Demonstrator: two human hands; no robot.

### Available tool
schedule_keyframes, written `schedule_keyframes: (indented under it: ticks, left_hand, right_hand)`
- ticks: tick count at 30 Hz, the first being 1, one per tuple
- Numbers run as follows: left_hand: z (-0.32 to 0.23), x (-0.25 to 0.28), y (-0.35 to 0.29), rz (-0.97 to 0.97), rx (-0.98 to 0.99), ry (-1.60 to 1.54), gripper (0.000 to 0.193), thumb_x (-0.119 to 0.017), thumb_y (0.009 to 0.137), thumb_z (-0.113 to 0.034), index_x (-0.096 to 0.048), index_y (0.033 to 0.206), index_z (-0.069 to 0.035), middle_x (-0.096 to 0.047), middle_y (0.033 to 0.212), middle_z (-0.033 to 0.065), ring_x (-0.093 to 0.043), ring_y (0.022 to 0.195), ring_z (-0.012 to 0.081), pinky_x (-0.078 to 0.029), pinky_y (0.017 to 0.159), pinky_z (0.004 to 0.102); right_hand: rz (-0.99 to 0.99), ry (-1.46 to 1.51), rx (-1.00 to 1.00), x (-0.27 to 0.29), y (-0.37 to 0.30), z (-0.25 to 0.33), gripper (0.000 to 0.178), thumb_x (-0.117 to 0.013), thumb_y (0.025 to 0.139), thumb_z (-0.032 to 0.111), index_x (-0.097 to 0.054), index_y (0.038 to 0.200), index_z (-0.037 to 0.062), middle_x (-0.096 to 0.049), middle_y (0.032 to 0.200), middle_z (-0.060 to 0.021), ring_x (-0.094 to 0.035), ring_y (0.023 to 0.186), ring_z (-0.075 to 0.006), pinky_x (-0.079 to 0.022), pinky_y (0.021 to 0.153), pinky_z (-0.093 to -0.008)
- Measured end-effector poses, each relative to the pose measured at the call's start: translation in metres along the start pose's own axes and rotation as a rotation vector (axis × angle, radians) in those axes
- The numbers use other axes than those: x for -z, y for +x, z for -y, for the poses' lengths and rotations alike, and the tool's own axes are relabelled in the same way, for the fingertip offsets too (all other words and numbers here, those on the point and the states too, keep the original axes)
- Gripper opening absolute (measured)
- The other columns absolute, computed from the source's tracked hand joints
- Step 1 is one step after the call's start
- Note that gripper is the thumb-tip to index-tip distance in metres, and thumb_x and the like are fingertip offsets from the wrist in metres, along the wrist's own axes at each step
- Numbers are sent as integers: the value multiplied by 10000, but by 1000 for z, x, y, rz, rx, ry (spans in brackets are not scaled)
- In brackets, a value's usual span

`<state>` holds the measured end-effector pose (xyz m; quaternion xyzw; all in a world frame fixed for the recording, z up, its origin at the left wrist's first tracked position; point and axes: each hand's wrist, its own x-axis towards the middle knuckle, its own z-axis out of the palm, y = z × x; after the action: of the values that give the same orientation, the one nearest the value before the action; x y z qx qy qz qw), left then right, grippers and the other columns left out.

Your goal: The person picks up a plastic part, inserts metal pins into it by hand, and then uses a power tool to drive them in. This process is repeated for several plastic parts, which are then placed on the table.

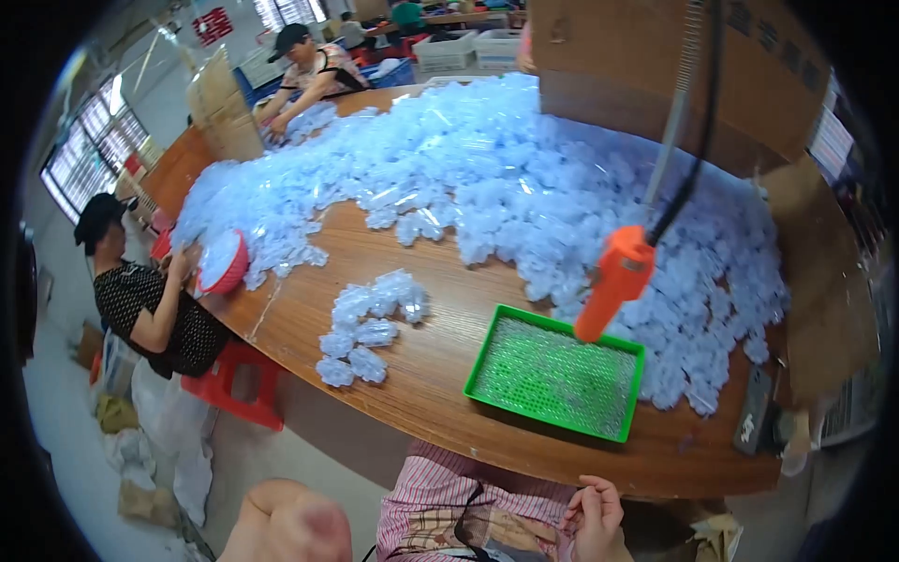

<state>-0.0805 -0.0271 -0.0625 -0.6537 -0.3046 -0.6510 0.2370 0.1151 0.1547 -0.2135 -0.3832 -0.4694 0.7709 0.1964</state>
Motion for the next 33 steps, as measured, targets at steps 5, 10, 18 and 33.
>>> schedule_keyframes:
  ticks: [5, 10, 18, 33]
  left_hand:
    - [104, 87, -49, 428, 742, 811, 344, -693, 809, -166, -569, 1104, -40, -603, 957, 135, -576, 820, 310, -471, 701, 404]
    - [199, 157, -109, 690, 979, 1056, 612, -768, 750, -366, -518, 1241, -100, -531, 1221, 159, -385, 1244, 380, -296, 1015, 516]
    - [205, 153, -107, 694, 1017, 792, 680, -746, 735, -154, -428, 1335, -121, -620, 1128, 78, -559, 1131, 228, -241, 1058, 463]
    - [176, 119, -108, 907, 1069, 500, 580, -732, 763, -101, -461, 1275, -70, -537, 1224, 145, -524, 1104, 313, -458, 899, 387]
  right_hand:
    - [127, -83, 63, -33, 24, 7, 191, -511, 984, 157, -581, 1107, 28, -545, 771, 5, -492, 642, -51, -414, 558, -169]
    - [244, -88, 37, -65, 27, 14, 187, -507, 979, 141, -596, 1088, 17, -547, 766, 5, -494, 674, -52, -408, 604, -185]
    - [260, -119, -19, -87, 32, 14, 187, -510, 975, 134, -606, 1082, 14, -549, 765, 7, -496, 696, -62, -403, 652, -185]
    - [479, -73, -226, -126, 72, -13, 395, -508, 981, 165, -347, 1325, 59, -515, 780, -31, -460, 537, -47, -382, 425, -191]
